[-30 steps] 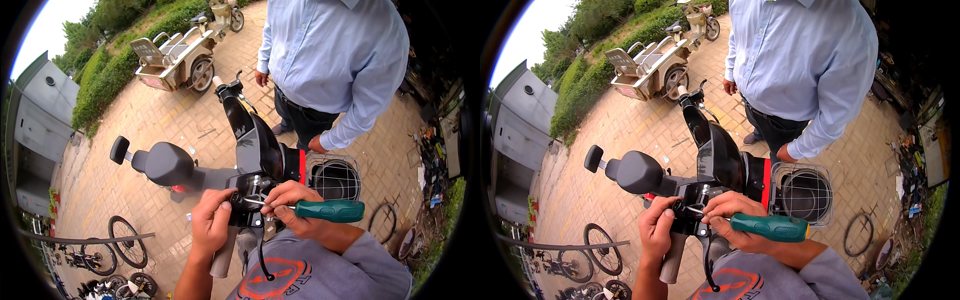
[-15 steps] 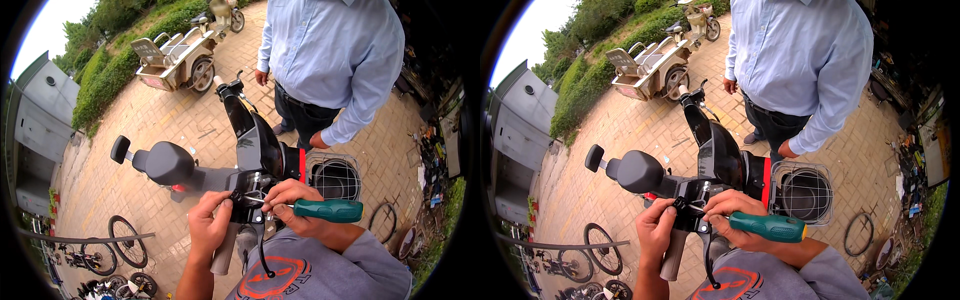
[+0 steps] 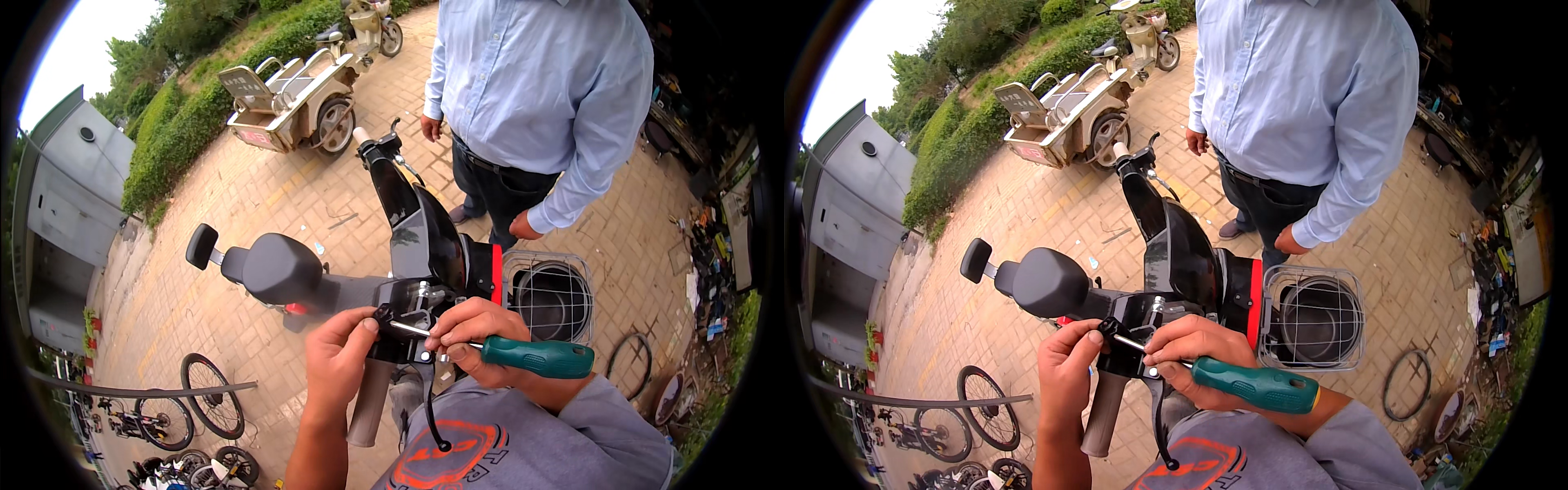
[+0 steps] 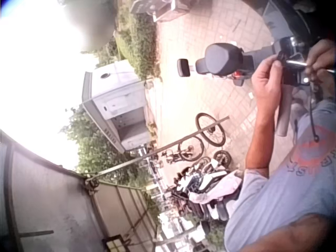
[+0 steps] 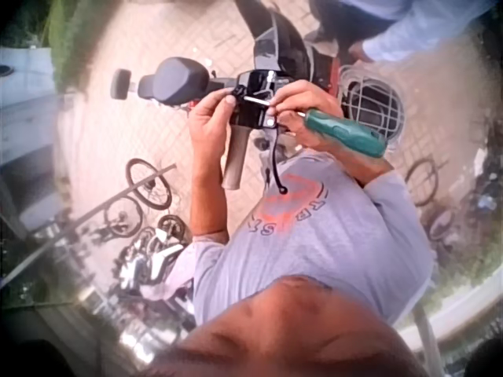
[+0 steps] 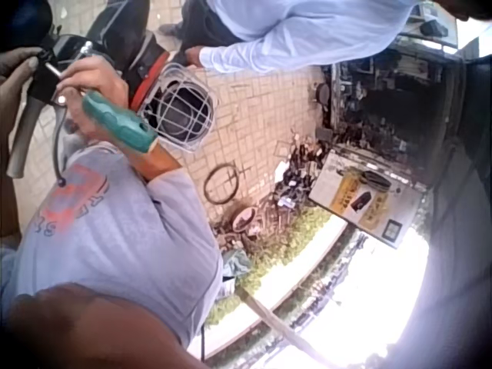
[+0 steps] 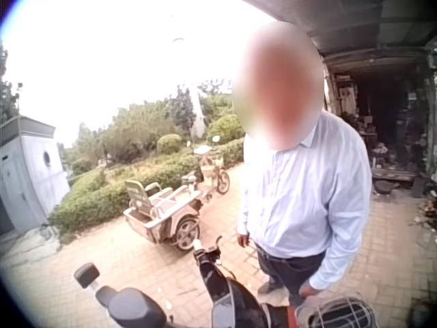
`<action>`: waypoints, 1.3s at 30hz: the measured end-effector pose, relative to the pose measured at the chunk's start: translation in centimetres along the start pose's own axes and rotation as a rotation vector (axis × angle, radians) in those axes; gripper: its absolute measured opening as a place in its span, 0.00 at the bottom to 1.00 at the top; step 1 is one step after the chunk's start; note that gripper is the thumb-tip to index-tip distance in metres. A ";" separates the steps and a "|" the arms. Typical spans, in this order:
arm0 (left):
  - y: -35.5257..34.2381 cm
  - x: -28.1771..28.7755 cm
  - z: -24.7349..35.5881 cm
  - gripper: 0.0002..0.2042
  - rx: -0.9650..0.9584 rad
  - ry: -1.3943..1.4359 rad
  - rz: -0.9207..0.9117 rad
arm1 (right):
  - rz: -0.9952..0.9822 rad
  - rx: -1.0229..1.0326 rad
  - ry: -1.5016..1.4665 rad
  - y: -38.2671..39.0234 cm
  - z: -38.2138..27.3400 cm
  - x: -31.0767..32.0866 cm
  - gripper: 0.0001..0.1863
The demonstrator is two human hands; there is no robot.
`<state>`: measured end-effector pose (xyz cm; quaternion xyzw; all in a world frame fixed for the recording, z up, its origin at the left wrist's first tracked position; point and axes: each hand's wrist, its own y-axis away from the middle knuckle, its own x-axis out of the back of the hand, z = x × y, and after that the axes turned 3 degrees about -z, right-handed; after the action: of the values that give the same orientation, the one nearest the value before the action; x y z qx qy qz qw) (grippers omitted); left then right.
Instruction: The person uses a screwdriver to adjust the handlebar area of a black scooter, then retrieves a blue bottle and pours liquid into the scooter's reservoir. The person also uses a wrench on the front wheel area and continues adjustments at the handlebar.
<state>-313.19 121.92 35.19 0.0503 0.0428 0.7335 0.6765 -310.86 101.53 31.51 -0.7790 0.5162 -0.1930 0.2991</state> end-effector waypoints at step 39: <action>-0.6 -0.4 0.0 0.08 0.001 0.046 -0.009 | -0.043 0.088 0.120 -0.6 -0.4 0.6 0.12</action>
<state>-312.59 121.54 35.11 0.0333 0.0590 0.7314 0.6786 -310.41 101.04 32.18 -0.7631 0.5074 -0.2682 0.2972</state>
